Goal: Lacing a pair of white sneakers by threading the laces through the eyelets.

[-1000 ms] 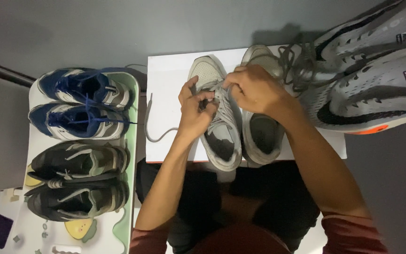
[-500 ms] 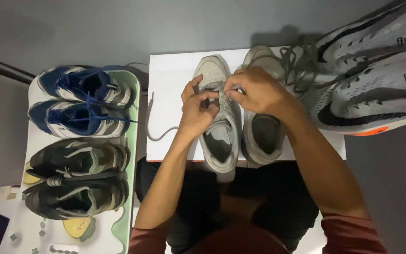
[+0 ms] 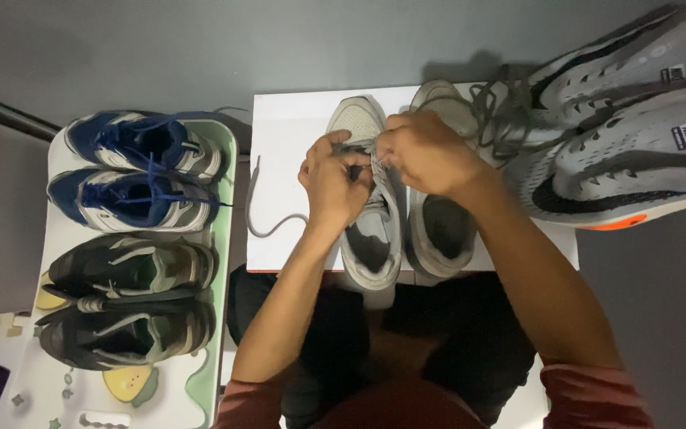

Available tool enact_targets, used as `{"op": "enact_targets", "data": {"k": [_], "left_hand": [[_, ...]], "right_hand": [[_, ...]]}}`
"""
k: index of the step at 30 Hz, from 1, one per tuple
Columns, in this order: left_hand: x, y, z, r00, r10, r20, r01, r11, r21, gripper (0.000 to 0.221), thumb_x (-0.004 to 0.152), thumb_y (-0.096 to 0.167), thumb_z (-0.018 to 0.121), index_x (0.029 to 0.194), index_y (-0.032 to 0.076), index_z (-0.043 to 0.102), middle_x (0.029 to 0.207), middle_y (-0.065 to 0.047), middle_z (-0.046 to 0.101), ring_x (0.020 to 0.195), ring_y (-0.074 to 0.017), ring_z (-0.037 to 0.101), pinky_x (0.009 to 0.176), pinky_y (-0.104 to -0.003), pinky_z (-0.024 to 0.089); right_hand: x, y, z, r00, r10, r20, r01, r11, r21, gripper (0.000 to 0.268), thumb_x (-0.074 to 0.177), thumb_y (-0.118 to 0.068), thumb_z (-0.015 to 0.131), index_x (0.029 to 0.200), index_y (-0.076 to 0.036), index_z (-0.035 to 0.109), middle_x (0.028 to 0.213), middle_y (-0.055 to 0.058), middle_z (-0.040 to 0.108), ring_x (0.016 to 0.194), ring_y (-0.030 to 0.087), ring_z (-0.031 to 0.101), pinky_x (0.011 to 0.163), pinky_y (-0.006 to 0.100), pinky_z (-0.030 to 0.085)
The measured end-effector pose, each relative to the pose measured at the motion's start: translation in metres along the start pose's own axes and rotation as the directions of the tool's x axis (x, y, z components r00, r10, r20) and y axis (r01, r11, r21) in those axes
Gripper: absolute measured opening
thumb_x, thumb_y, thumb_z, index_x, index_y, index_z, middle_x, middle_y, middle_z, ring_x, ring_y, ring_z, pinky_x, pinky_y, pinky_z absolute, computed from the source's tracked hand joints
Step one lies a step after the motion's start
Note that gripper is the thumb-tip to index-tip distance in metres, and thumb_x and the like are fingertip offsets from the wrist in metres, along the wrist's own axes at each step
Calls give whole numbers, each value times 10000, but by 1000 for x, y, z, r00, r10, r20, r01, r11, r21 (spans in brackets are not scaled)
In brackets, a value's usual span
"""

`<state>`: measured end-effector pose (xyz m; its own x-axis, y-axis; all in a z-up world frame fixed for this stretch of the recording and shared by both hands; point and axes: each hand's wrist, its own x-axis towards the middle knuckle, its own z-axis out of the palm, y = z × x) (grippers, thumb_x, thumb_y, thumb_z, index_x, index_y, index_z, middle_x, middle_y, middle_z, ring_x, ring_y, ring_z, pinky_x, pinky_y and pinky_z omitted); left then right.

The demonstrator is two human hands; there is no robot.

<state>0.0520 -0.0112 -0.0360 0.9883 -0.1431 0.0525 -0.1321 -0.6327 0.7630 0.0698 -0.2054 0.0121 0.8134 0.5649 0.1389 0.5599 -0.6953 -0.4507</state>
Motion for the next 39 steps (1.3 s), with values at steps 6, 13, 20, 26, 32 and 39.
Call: {"op": "enact_targets", "data": {"k": [6, 13, 20, 26, 32, 39], "left_hand": [[-8, 18, -11, 1000, 21, -9, -21, 1000, -12, 79, 819, 113, 741, 881, 144, 778, 1298, -98, 526, 1330, -358, 403, 1086, -596, 195], [-5, 11, -8, 1000, 4, -1, -4, 999, 37, 60, 829, 173, 747, 882, 167, 773, 1270, -38, 546, 1336, -293, 402, 1099, -591, 192], [-2, 4, -4, 998, 65, 18, -64, 995, -78, 62, 808, 138, 714, 840, 97, 749, 1299, -121, 528, 1369, -376, 393, 1062, -584, 347], [-4, 1, -3, 992, 124, -13, -125, 981, -146, 102, 813, 131, 699, 841, 40, 736, 1259, -170, 534, 1346, -424, 410, 1094, -559, 364], [-7, 1, -5, 984, 174, -35, -177, 965, -191, 98, 834, 89, 649, 780, 10, 674, 1267, -193, 506, 1356, -460, 394, 1148, -509, 342], [-17, 11, -19, 945, 286, -160, -326, 864, -384, 209, 866, 10, 564, 657, 4, 568, 1288, -198, 484, 1380, -477, 352, 1185, -521, 275]], "right_hand": [[8, -23, 9, 994, 101, -33, -106, 955, -277, 277, 912, -245, 755, 887, -9, 612, 810, 147, 549, 795, 363, 630, 692, 499, 501], [4, 23, 17, 998, -44, 51, 43, 999, 18, 110, 902, -147, 645, 797, -157, 617, 824, 27, 605, 849, 315, 653, 682, 362, 508], [1, 15, 23, 981, 193, 26, -195, 972, 135, 59, 911, -145, 692, 902, -183, 648, 873, -18, 749, 855, 248, 740, 715, 392, 565], [-10, -28, -8, 978, 211, 2, -207, 959, 191, 150, 881, -91, 665, 1030, -106, 647, 932, 139, 761, 880, 401, 737, 704, 518, 583], [-19, -63, -9, 981, 153, -115, -157, 987, -28, 264, 838, -221, 751, 1051, -85, 677, 870, 151, 747, 781, 374, 741, 593, 484, 582], [-20, -45, 39, 954, 235, -184, -275, 930, -242, 377, 814, -281, 675, 1183, -222, 624, 870, 57, 640, 788, 315, 710, 661, 489, 577]]}}
